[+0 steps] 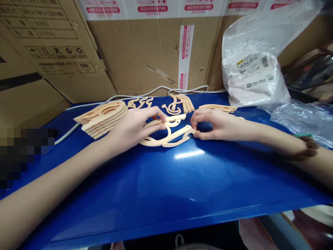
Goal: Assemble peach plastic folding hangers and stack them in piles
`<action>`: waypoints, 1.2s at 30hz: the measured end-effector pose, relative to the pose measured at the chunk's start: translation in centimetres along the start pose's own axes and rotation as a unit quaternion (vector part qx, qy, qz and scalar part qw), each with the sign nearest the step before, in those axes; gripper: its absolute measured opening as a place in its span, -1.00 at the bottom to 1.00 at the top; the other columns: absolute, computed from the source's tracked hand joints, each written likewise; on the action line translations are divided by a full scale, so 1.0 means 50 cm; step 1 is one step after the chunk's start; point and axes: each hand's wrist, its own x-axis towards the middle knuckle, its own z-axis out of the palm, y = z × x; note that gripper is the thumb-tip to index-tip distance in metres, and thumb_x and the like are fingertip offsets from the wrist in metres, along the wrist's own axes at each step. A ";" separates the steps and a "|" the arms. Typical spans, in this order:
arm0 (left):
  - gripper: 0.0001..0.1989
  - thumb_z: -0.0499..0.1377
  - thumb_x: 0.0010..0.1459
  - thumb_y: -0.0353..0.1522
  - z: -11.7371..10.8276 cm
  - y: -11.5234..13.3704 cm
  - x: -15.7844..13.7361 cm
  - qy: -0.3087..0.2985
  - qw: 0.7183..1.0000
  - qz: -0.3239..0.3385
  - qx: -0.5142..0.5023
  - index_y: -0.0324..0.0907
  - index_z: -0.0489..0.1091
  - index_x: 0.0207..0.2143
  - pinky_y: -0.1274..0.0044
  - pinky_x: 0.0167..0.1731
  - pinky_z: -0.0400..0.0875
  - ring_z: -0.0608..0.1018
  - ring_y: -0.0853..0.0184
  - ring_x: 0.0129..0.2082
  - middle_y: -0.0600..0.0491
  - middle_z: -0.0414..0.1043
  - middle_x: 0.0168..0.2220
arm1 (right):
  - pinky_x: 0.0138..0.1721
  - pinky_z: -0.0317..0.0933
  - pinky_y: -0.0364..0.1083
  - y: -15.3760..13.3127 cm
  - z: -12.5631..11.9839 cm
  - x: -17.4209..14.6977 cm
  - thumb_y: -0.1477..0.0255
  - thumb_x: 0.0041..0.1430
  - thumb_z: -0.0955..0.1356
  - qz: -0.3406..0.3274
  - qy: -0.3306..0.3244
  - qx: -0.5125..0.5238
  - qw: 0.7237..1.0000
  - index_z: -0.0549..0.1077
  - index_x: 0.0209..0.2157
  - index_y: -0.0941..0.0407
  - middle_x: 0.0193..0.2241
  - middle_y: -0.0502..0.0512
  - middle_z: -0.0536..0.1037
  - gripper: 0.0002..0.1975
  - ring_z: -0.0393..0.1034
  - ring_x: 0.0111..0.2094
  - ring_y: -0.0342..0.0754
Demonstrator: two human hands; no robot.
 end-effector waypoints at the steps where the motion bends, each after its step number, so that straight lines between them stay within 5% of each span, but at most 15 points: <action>1: -0.79 0.18 0.25 -0.19 -0.001 0.000 0.000 -0.002 1.000 -0.002 0.008 -0.13 0.47 -0.22 0.56 -0.41 0.27 0.55 0.36 -0.33 0.11 0.58 -0.21 | -0.14 0.18 -0.03 0.000 -0.007 -0.002 0.31 0.19 0.36 0.005 -0.009 0.025 1.000 0.45 -0.36 0.13 -0.32 0.06 0.50 -0.83 0.37 -0.24 -0.03; 5: -0.79 0.16 0.28 -0.21 0.000 0.000 -0.001 -0.011 0.999 -0.004 0.038 -0.11 0.44 -0.12 0.56 -0.31 0.32 0.57 0.35 -0.26 0.12 0.58 -0.17 | -0.28 0.17 -0.08 -0.006 -0.040 -0.010 0.21 0.15 0.39 0.071 -0.006 0.191 0.979 0.46 -0.37 0.12 -0.38 0.01 0.49 -0.76 0.34 -0.33 -0.10; 12: -0.77 0.12 0.31 -0.24 0.004 0.002 -0.005 -0.007 0.998 0.010 0.056 -0.12 0.42 -0.06 0.54 -0.20 0.33 0.57 0.32 -0.13 0.10 0.56 -0.08 | -0.30 0.26 -0.10 -0.020 -0.033 -0.008 0.32 0.21 0.36 0.138 0.151 0.454 0.867 0.40 -0.35 0.08 -0.43 -0.01 0.53 -0.87 0.43 -0.38 -0.13; 14: -0.77 0.13 0.30 -0.22 0.003 0.001 -0.005 -0.022 0.997 -0.012 0.072 -0.10 0.44 -0.08 0.51 -0.24 0.32 0.56 0.29 -0.16 0.11 0.57 -0.11 | -0.39 0.22 -0.12 -0.022 -0.025 -0.005 0.28 0.25 0.35 0.150 0.139 0.436 0.876 0.40 -0.33 0.08 -0.46 -0.03 0.49 -0.83 0.39 -0.46 -0.17; 17: -0.76 0.16 0.26 -0.18 0.003 -0.001 -0.006 -0.039 0.992 -0.049 0.107 -0.06 0.47 -0.10 0.48 -0.31 0.27 0.54 0.25 -0.23 0.12 0.57 -0.16 | -0.46 0.14 -0.12 -0.029 -0.018 -0.003 0.21 0.27 0.31 0.139 0.110 0.332 0.926 0.45 -0.35 0.08 -0.54 -0.06 0.37 -0.76 0.27 -0.53 -0.18; 22: -0.70 0.10 0.28 -0.10 0.008 0.000 -0.008 -0.065 0.985 -0.101 0.127 -0.02 0.49 -0.10 0.45 -0.36 0.23 0.51 0.23 -0.30 0.10 0.57 -0.17 | -0.35 0.11 -0.07 -0.050 -0.011 -0.006 0.19 0.35 0.19 0.084 0.057 0.076 0.992 0.52 -0.28 0.12 -0.43 0.04 0.47 -0.62 0.32 -0.39 -0.08; 30: -0.74 0.07 0.32 -0.23 0.013 0.008 -0.015 -0.046 0.986 -0.042 0.156 -0.14 0.46 -0.09 0.36 -0.20 0.34 0.51 0.14 -0.12 0.01 0.53 -0.14 | -0.34 0.02 -0.08 -0.060 -0.005 -0.013 0.14 0.37 0.18 0.047 -0.015 -0.083 0.995 0.48 -0.34 0.13 -0.48 0.04 0.45 -0.58 0.30 -0.40 -0.06; 36: -0.71 0.07 0.33 -0.17 0.026 0.053 -0.027 -0.054 0.998 0.041 0.010 -0.15 0.40 -0.07 0.35 0.08 0.31 0.41 0.21 0.07 -0.03 0.41 0.03 | -0.29 0.05 -0.08 -0.056 -0.003 -0.015 0.19 0.34 0.21 0.011 0.014 -0.131 0.991 0.50 -0.32 0.16 -0.37 0.12 0.46 -0.62 0.33 -0.32 -0.03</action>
